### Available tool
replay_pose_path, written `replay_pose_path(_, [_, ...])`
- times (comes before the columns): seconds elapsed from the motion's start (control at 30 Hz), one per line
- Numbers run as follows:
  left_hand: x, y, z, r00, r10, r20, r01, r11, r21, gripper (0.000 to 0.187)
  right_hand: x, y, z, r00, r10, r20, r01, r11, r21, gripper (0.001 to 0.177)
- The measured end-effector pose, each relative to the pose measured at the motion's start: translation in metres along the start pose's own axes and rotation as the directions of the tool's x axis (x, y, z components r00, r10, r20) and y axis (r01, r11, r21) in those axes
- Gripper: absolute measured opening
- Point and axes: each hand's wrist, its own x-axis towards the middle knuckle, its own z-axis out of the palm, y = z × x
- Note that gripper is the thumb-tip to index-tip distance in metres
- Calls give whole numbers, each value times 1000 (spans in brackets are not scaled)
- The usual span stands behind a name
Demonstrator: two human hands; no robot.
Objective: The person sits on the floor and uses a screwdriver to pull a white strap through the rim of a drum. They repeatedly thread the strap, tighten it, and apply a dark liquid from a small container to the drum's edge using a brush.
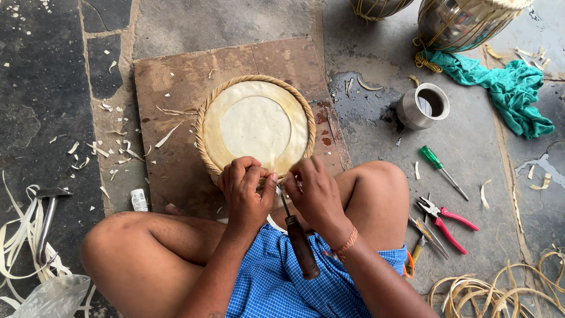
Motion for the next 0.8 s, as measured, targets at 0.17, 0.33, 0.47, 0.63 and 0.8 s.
replay_pose_path(0.17, [2,-4,-8,998,53,43,-50,997,-62,13,-45,-15,-12,575,216,789,-810,14,587,30])
replay_pose_path(0.33, [2,-18,-18,989,108,104,-103,993,-52,12,-69,-22,-110,829,275,487,-245,961,-126,35])
replay_pose_path(0.47, [19,-31,-23,968,156,195,-140,986,-93,12,-65,-10,-167,868,160,471,-75,978,-194,28])
replay_pose_path(0.63, [19,-32,-36,939,216,267,-187,974,-129,19,-72,-11,-58,752,-105,650,145,989,-7,21])
replay_pose_path(0.8, [18,-32,-48,884,255,391,-235,967,-97,41,-75,-7,-3,813,37,582,-270,908,320,24])
